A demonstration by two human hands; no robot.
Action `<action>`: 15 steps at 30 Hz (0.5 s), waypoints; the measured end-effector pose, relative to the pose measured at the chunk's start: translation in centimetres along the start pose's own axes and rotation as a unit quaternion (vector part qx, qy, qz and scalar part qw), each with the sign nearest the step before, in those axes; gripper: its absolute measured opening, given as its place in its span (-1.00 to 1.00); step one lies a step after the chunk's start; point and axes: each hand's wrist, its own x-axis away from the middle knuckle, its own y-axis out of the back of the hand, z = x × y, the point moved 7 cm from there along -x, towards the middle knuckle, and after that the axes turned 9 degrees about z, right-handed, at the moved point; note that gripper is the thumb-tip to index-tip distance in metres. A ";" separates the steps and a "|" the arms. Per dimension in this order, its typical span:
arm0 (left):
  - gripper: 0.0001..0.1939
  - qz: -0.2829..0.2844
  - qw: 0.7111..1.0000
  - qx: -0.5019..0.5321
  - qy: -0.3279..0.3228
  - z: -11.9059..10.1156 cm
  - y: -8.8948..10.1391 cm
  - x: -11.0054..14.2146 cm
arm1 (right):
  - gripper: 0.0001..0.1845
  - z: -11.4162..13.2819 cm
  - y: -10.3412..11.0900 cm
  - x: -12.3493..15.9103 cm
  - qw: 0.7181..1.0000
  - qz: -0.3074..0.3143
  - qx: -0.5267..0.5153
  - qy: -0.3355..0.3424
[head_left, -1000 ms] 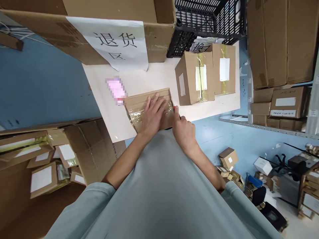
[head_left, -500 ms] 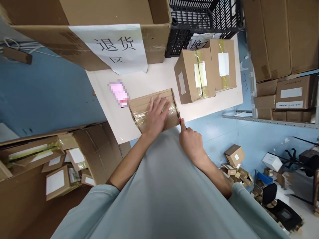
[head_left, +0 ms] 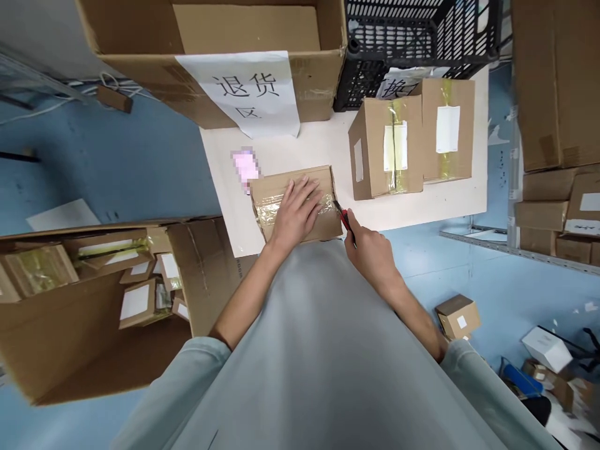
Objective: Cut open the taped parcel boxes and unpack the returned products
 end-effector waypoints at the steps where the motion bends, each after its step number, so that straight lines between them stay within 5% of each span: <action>1: -0.61 0.002 1.000 0.002 0.004 0.0 -0.1 0.0 | -0.27 0.0 -0.2 0.0 1.000 0.010 0.012 -0.007; 11: -0.61 -0.002 0.999 -0.043 0.027 -0.5 -0.5 -0.1 | -0.25 -0.9 -1.2 0.1 0.998 0.036 0.053 0.014; 15: -0.59 0.004 0.998 -0.049 0.046 -0.5 -0.9 0.1 | -0.22 0.7 -0.5 -0.5 0.997 0.047 0.048 0.036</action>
